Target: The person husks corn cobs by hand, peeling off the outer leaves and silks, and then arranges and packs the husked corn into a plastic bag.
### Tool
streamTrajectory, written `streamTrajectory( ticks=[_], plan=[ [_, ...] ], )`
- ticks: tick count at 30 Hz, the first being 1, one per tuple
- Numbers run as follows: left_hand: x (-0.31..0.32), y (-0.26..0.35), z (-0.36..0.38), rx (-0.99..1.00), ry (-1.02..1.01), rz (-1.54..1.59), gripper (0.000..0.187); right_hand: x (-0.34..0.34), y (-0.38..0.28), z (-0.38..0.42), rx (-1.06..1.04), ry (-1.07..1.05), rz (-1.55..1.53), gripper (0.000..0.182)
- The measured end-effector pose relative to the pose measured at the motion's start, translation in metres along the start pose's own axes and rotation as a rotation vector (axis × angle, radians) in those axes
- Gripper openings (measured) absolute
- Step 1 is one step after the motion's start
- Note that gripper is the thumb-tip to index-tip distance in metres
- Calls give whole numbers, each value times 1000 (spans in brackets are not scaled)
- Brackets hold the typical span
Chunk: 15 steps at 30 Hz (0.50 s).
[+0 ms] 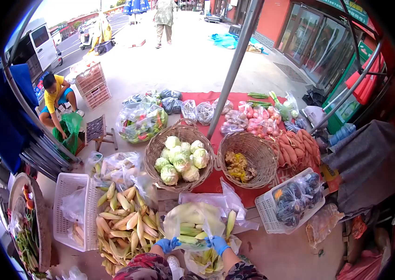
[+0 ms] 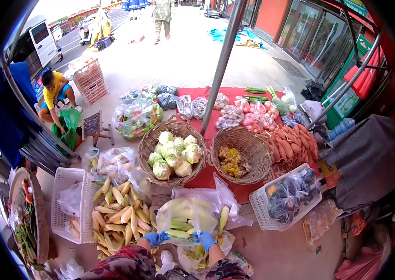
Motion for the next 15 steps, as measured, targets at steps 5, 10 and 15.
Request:
streamTrajectory(
  ticks=[5,10,15],
  plan=[
    [42,-43,8,-232,27,-706,51,43,-8,29,142,-379,77,36],
    [52,-48,-45,-280,-7,-1152,59,86,36,3,243,-558,295,30],
    [78,-33,-72,46,-70,-1126,36,89,67,-59,-345,-356,111,35]
  ],
)
Point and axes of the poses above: each hand's wrist, its own z-axis away from the middle knuckle, its own x-axis out of the palm, y = z × x, the point moved 9 cm from there along -z, towards the middle knuckle, and after that the axes turned 3 degrees about z, right-handed, at the moved point
